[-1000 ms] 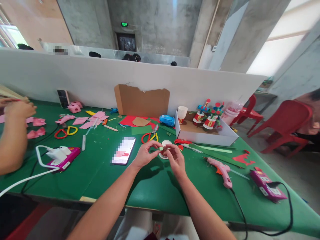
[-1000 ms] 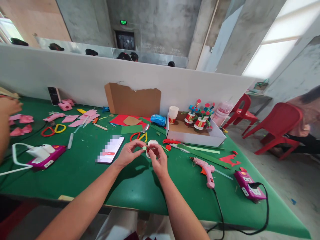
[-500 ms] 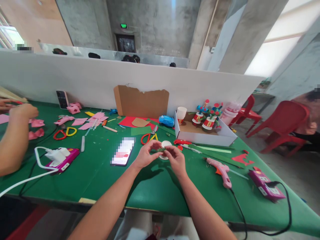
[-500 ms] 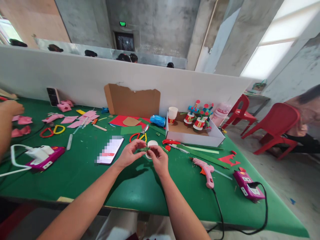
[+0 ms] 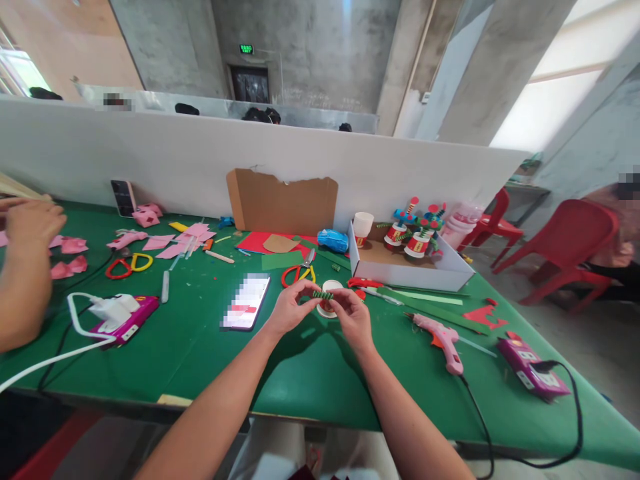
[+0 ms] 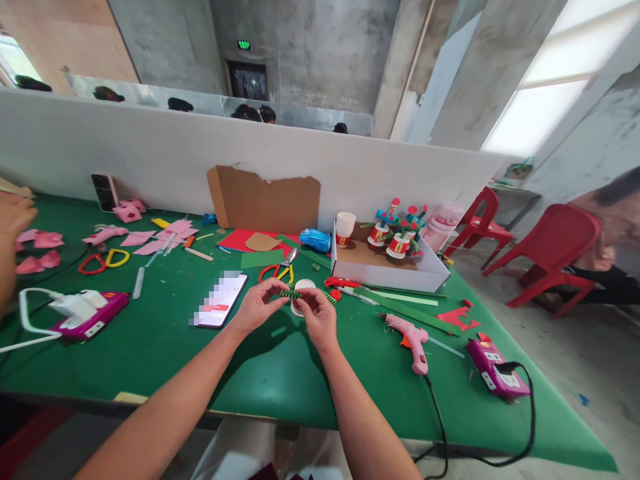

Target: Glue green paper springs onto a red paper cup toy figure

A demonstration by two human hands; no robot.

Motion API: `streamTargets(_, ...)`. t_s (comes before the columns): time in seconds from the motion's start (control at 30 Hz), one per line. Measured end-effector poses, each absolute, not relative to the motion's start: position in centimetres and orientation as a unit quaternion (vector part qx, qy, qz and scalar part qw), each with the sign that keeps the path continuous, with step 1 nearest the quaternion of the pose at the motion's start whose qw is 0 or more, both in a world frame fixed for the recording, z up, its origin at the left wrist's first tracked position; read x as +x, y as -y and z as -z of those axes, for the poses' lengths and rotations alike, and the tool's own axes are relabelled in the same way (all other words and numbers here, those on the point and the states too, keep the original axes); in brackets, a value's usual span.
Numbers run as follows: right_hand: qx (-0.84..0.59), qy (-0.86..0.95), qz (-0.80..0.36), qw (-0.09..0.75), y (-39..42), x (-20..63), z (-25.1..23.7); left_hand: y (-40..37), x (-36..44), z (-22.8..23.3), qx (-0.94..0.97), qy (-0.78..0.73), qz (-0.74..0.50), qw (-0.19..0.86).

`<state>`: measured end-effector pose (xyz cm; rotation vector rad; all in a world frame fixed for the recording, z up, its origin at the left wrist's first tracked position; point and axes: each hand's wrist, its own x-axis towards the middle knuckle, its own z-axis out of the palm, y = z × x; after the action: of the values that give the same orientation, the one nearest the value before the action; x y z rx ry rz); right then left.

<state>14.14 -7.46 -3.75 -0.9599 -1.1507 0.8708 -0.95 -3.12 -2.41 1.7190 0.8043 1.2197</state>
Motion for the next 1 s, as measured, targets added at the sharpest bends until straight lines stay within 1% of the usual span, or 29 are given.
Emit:
streamTargets(0.07,-0.421,0.511,-0.369,0.652,7.6,14.1,3.8,3.1,-1.1,2.5,0.688,-0.321,-0.493,0.424)
streamTargets(0.17,-0.442,0.524,-0.311,0.658,8.0,13.7,3.9,2.7,-1.5,2.0,0.672,-0.337,-0.524,0.400)
streamTargets(0.23,-0.463,0.558,-0.274,0.632,8.4,13.2,4.0,1.6,-1.8,1.0,0.670,-0.357,-0.533,0.374)
streamTargets(0.3,-0.466,0.610,-0.258,0.587,8.7,12.7,4.0,-0.1,-1.8,-0.2,0.702,-0.376,-0.495,0.346)
streamTargets(0.4,-0.442,0.679,-0.251,0.531,9.1,12.3,4.0,-3.8,-0.8,-1.4,0.797,-0.400,-0.357,0.278)
streamTargets(0.47,-0.431,0.701,-0.242,0.514,9.2,12.3,4.0,-6.2,0.4,-1.2,0.848,-0.416,-0.247,0.218)
streamTargets(0.5,-0.430,0.706,-0.239,0.510,9.2,12.3,4.0,-7.2,1.0,-0.8,0.854,-0.418,-0.225,0.212)
streamTargets(0.7,-0.436,0.718,-0.230,0.492,9.2,12.7,4.2,-11.6,4.2,2.3,0.882,-0.390,-0.159,0.210)
streamTargets(0.87,-0.429,0.717,-0.229,0.499,9.0,13.0,3.8,-14.3,6.2,2.9,0.899,-0.361,-0.159,0.189)
streamTargets(1.0,-0.436,0.709,-0.228,0.505,8.9,13.2,3.8,-14.7,7.4,3.3,0.908,-0.337,-0.158,0.190)
